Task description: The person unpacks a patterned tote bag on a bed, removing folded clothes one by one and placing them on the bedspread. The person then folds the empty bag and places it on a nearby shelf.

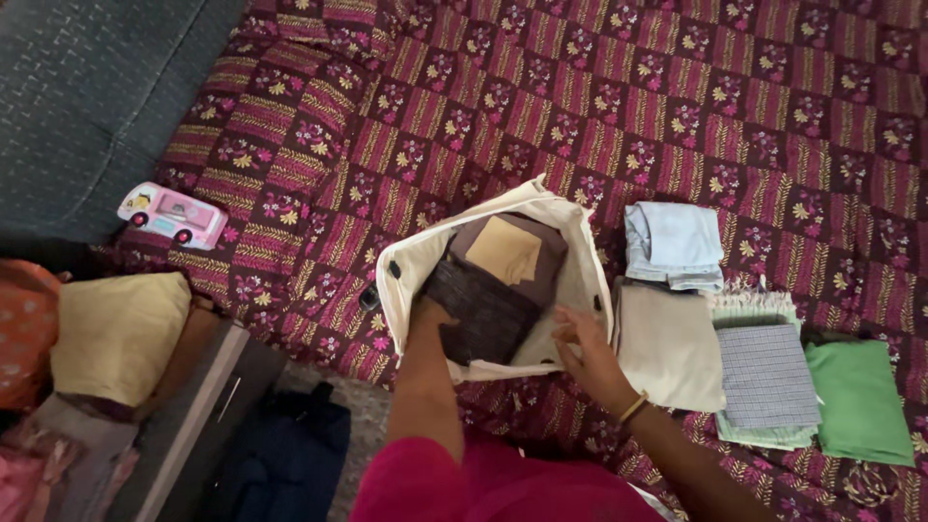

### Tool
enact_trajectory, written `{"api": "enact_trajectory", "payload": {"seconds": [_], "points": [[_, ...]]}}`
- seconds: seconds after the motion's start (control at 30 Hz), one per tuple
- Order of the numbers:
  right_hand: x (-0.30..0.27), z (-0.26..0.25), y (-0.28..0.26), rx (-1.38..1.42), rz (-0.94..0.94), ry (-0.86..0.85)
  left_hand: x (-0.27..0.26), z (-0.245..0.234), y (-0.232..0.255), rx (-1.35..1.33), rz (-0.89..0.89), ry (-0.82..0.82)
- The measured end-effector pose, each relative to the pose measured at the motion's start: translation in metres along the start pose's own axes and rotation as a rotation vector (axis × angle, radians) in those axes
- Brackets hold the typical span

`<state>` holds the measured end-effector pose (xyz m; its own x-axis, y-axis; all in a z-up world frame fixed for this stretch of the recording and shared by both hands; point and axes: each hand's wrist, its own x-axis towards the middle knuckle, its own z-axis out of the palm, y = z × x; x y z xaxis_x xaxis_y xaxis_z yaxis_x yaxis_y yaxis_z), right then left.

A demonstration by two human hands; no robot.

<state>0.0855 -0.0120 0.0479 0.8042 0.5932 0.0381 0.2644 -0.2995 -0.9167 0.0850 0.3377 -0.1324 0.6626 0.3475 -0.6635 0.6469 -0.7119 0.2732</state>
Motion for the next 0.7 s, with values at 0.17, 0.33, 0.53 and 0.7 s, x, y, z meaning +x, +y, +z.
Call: {"api": "enact_trajectory", "payload": {"seconds": [0.17,0.33,0.53,0.7], "points": [[0.000,0.004,-0.008,0.018,0.100,-0.018,0.000,0.004,-0.001,-0.010,0.003,-0.031],[0.000,0.000,-0.018,0.025,0.124,-0.068,0.000,0.005,-0.004,-0.104,-0.004,-0.122],[-0.001,0.001,-0.006,0.065,0.244,-0.062,0.005,-0.005,-0.002,-0.471,-0.031,-0.285],[0.002,0.001,0.001,0.013,0.152,-0.072,-0.023,-0.005,0.012,-0.786,0.184,-0.056]]}}
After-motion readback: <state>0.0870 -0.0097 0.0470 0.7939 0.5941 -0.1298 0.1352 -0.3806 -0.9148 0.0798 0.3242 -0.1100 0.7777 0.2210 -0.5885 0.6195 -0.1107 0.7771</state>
